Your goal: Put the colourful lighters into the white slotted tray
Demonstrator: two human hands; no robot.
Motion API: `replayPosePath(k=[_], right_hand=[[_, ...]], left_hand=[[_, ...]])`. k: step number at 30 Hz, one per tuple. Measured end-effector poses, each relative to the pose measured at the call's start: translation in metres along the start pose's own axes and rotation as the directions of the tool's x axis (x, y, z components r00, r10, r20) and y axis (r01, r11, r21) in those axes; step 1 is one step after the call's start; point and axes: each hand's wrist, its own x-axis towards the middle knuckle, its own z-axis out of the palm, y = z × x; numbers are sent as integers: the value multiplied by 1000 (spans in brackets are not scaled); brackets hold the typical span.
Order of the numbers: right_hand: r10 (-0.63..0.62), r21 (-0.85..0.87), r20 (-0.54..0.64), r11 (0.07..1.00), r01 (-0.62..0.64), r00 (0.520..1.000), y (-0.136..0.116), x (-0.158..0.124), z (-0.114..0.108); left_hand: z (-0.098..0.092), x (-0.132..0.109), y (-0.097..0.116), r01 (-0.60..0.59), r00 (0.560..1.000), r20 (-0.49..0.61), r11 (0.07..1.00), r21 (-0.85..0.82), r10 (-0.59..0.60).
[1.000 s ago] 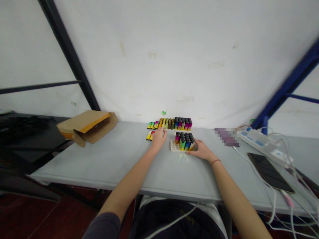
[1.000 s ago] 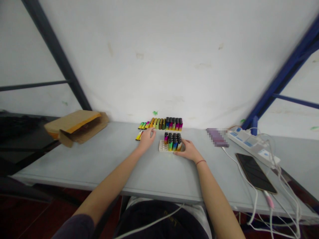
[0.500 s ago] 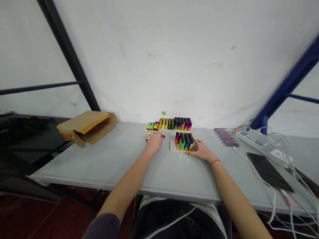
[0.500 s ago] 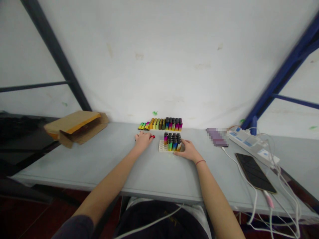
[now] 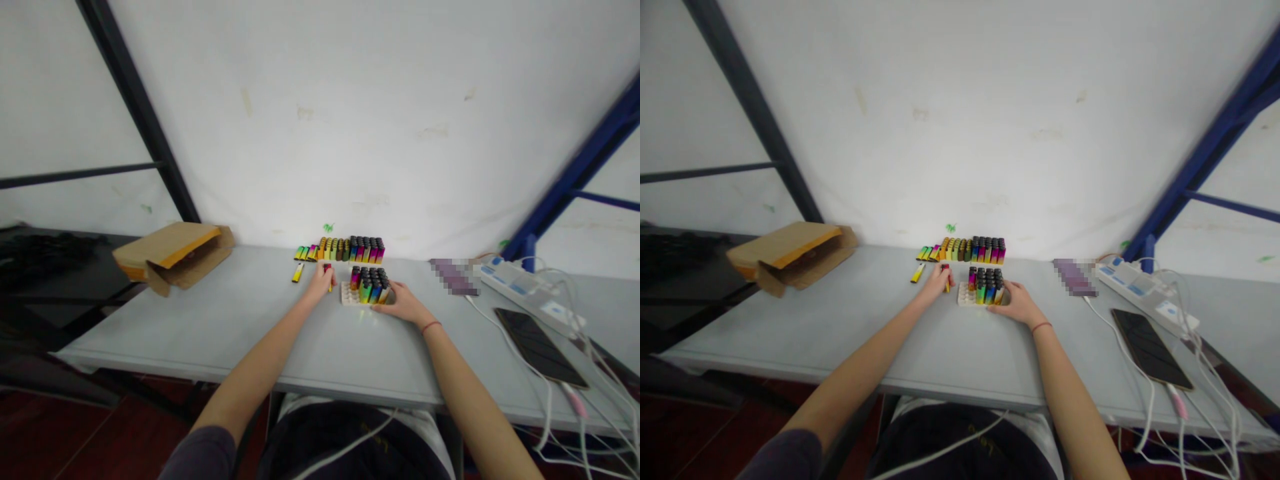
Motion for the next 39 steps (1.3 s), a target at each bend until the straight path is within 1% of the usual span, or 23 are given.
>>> replayPosePath(k=[2,4,7,10,15,18,22,27,32,35,39], right_hand=[[-1,1,-12,1000,1,1000,0,0,0],[-2,-3,-18,1000,2,1000,1,0,0],[-4,-9,-10,1000,4,1000,0,0,0],[-4,-10,2,1000,4,1000,-1,0,-1],[-8,-1,-5,1000,8,1000,0,0,-1],[-7,2,-5,1000,7,1000,0,0,0],[1,0,-6,1000,-1,1000,-1,0,-1],[7,-13,12,1000,-7,1000,-1,0,-2],[7,-10,16,1000,-7,1000,-1,0,-1],[6,-7,21,1000,-6,1000,-2,0,-1],[12,-5,19,1000,-12,1000,-1,0,-1]], left_hand=[[1,0,1,23,1000,-15,989,-146,-25],[2,-2,2,28,1000,11,965,-260,-26],[3,-4,3,33,998,63,937,-349,-12],[5,-6,4,37,998,55,915,-401,-16],[8,-10,8,52,999,38,899,-435,-40],[8,-11,12,114,993,35,896,-430,-109],[8,-12,15,210,976,34,881,-423,-216],[10,-14,19,255,961,10,867,-428,-277],[10,-16,18,209,965,-48,868,-450,-257],[9,-16,17,195,968,-49,857,-477,-247],[9,-15,19,229,960,-24,836,-498,-278]])
